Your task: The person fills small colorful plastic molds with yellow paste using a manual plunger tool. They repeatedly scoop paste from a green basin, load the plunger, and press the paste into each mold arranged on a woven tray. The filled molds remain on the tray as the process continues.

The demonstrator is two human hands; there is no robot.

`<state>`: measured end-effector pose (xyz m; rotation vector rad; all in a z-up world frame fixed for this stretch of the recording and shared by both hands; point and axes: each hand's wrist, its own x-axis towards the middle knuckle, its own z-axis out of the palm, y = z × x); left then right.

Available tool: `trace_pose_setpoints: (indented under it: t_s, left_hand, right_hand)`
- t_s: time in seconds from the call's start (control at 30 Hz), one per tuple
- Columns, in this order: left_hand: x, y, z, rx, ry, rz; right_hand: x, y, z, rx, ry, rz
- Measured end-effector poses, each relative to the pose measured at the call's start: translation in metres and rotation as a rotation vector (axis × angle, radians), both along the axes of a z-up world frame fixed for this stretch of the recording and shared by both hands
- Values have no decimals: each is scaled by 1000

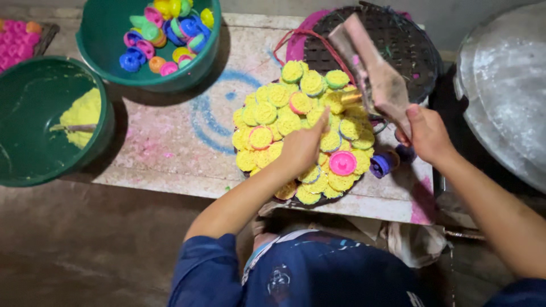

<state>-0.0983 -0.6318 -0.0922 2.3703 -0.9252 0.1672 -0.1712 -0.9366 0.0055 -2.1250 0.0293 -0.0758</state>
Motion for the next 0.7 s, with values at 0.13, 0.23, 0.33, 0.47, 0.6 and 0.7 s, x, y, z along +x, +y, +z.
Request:
trace_pose_setpoints:
  t_s: [0.13, 0.23, 0.33, 0.47, 0.6, 0.7]
  left_hand:
    - [-30, 41, 82, 178, -107, -88]
    - [-34, 76, 149, -96, -239, -7]
    - [-37, 116, 197, -264, -346, -134]
    - [-51, 180, 221, -120, 35, -562]
    - [-50, 285, 227, 34, 391, -661]
    - [-54, 350, 213, -38, 480, -520]
  right_hand:
    - [-2, 12, 18, 234, -41, 72]
    - [-2, 56, 55, 85, 7, 132]
    - [0, 121, 99, -146, -351, 514]
    - [15, 217, 144, -558, -747, 800]
    - [73, 329, 173, -565, -1030, 1302]
    - [86, 397, 161, -297, -434, 1528]
